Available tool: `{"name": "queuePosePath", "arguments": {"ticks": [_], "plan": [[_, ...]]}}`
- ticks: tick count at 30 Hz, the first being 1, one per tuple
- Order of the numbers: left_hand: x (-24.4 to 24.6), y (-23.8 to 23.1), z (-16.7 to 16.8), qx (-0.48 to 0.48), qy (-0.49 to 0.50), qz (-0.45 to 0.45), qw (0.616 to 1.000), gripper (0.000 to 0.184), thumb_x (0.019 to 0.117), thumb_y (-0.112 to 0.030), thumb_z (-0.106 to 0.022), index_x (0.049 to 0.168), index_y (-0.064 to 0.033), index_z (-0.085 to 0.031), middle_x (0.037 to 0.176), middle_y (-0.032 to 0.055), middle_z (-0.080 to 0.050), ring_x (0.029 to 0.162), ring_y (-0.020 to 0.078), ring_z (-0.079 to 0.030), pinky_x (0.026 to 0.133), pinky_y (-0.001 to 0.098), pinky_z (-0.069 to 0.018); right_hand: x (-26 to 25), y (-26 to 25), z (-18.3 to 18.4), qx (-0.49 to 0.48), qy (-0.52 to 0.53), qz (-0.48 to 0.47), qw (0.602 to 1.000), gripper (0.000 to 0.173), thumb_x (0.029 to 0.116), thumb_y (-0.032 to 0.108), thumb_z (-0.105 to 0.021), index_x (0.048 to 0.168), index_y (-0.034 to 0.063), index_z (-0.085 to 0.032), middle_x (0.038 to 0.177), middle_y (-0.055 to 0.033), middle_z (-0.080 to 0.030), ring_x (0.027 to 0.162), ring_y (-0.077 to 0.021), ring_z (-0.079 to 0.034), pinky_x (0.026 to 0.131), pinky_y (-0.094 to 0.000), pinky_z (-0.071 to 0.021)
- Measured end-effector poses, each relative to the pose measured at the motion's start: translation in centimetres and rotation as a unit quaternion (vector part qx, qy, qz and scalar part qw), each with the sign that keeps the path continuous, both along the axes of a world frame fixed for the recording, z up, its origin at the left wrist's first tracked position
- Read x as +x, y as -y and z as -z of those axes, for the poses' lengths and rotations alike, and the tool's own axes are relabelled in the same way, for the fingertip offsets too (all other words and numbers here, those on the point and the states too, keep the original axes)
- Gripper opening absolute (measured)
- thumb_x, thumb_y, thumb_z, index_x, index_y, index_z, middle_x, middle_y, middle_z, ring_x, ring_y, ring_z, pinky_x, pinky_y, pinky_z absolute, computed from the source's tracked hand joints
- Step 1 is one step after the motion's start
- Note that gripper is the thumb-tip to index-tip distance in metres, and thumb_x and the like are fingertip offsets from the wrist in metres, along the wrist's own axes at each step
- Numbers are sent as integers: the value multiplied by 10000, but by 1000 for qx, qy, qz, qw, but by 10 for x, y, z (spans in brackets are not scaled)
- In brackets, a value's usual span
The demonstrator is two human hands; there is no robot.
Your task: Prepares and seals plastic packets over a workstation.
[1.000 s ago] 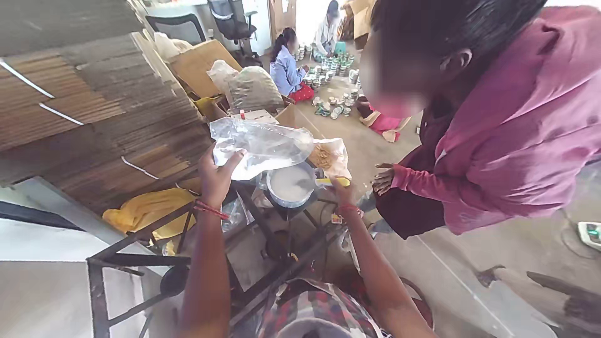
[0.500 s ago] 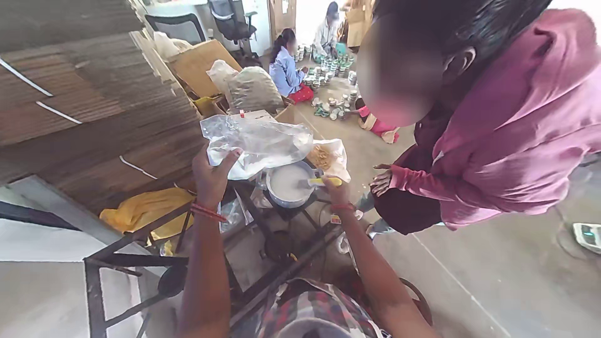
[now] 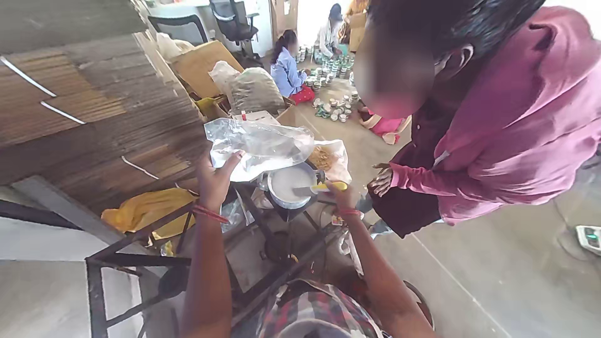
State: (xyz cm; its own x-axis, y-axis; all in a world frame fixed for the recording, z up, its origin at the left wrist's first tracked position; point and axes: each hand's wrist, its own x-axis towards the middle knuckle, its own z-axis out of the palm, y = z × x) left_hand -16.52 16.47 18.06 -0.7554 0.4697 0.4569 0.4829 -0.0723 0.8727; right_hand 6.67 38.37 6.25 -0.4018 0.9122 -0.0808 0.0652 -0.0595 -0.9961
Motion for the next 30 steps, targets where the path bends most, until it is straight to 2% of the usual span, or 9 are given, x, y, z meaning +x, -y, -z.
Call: {"name": "queuePosePath", "arguments": {"ticks": [4, 10, 15, 17, 20, 22, 25, 28, 30], "plan": [[2, 1, 1, 8, -8, 3, 1000, 529, 930, -199, -754, 1388, -50, -537, 1227, 44, -670, 1068, 42, -672, 963, 274, -560, 1, -3, -2, 5, 6, 51, 999, 227, 982, 155, -706, 1101, -39, -699, 917, -142, -739, 752, -185, -728, 747, -370, -634], [3, -2, -1, -11, 3, -13, 1000, 548, 920, -225, -770, 1387, -48, -545, 1241, 66, -669, 1094, 70, -670, 981, 304, -556, -3, -1, 0, -3, 17, -6, 1000, 214, 975, 148, -714, 1087, -35, -706, 913, -143, -746, 752, -186, -741, 733, -357, -647], [6, -2, 0, -18, 1, -13, 1000, 534, 927, -235, -765, 1378, -48, -550, 1221, 59, -676, 1075, 59, -673, 970, 297, -558, -9, -10, -4, 37, 32, 38, 998, 227, 984, 173, -703, 1098, -23, -715, 938, -152, -737, 793, -203, -727, 784, -401, -626], [7, -4, 1, -14, 4, -9, 1000, 542, 923, -230, -768, 1383, -48, -548, 1228, 57, -675, 1083, 57, -671, 979, 296, -556, -19, -9, 4, 37, -1, 14, 999, 201, 974, 136, -699, 1084, -32, -711, 929, -146, -735, 779, -190, -728, 756, -380, -637], [7, -5, -1, -19, 8, -11, 1000, 514, 921, -229, -770, 1358, -48, -569, 1205, 48, -685, 1059, 50, -676, 965, 294, -562, -14, -4, -9, 34, 24, -48, 998, 204, 969, 134, -714, 1086, -33, -709, 944, -142, -738, 789, -184, -734, 766, -367, -640], [6, -3, -1, -20, 3, -11, 1000, 506, 923, -231, -767, 1355, -53, -572, 1190, 41, -692, 1045, 46, -682, 954, 287, -569, -6, -9, -15, 60, 55, -41, 996, 200, 962, 164, -727, 1059, -10, -729, 905, -124, -747, 758, -174, -734, 748, -371, -641], [4, -2, 2, -21, -8, -18, 1000, 521, 924, -268, -769, 1355, -54, -570, 1185, 64, -691, 1045, 74, -689, 951, 318, -574, -6, -9, -19, 72, 81, 0, 994, 244, 980, 235, -714, 1106, 26, -722, 922, -121, -733, 776, -183, -710, 775, -399, -607], [3, -1, 3, -38, 0, -26, 999, 585, 915, -313, -777, 1388, -54, -550, 1229, 98, -673, 1084, 109, -676, 979, 359, -558, -20, -8, -10, 49, 34, -9, 998, 215, 974, 169, -710, 1087, -14, -719, 915, -142, -737, 775, -191, -725, 768, -384, -629], [3, -1, 2, -35, 1, -24, 999, 535, 917, -283, -778, 1353, -50, -574, 1193, 81, -688, 1045, 88, -687, 956, 338, -569, -18, -5, -13, 40, 41, -50, 997, 224, 970, 152, -719, 1105, -26, -709, 933, -143, -741, 776, -183, -736, 761, -363, -641]]}}
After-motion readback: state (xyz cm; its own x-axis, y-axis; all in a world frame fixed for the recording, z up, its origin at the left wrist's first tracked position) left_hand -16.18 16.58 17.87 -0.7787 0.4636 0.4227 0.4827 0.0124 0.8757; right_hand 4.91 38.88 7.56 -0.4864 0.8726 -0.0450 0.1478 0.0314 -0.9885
